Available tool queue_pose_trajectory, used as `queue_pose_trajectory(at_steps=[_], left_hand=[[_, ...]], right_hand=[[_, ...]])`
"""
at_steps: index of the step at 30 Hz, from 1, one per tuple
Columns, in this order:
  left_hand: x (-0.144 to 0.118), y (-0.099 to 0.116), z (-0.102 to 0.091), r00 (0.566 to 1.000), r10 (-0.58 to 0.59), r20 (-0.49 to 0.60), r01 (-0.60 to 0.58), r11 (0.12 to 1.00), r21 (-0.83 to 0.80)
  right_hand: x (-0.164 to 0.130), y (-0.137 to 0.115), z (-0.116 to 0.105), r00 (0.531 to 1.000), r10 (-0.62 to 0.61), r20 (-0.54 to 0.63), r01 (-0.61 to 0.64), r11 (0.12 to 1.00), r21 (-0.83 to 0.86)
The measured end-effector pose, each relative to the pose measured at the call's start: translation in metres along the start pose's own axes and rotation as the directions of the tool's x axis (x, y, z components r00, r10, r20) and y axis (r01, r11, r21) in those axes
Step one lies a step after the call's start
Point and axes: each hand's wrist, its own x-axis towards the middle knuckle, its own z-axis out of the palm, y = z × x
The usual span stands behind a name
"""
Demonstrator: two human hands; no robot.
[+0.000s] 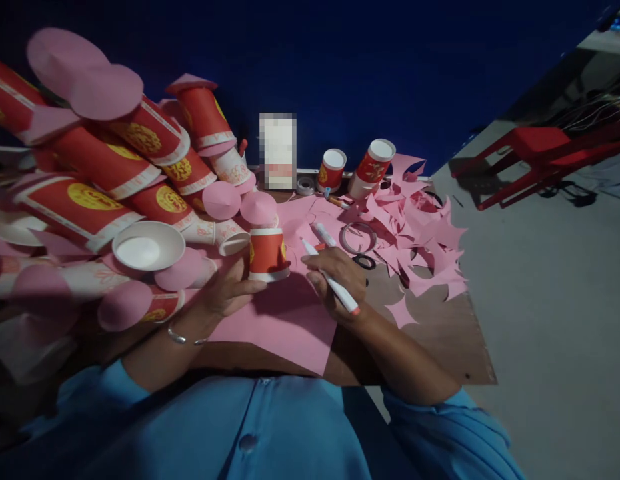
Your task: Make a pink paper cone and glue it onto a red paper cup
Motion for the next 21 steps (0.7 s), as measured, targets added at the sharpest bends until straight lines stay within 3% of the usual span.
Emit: queue_pose_trajectory(at_steps=[3, 8, 15, 21], left_hand=[[-0.002, -0.004, -0.004, 0.999, -0.035, -0.020, 0.035, 0.999, 0.038], [-0.001, -0.011, -0.010, 0.998, 0.046, -0.033, -0.042, 0.992, 0.117], [0.002, -0.008, -0.007, 0.999, 0.033, -0.003, -0.032, 0.988, 0.154], [0.004, -0.003, -0.001, 0.997, 0.061, 0.037, -0.067, 0.982, 0.178]], right_hand=[[0.002, -0.013, -0.002, 0.995, -0.079, 0.068, 0.073, 0.994, 0.078], [-0.001, -0.027, 0.002, 0.981, -0.051, 0.189, 0.046, 0.998, 0.033], [-0.005, -0.025, 0.007, 0.985, -0.038, 0.168, 0.055, 0.993, -0.102], [-0.005, -0.020, 0.011, 0.985, -0.106, 0.139, 0.118, 0.990, -0.083]])
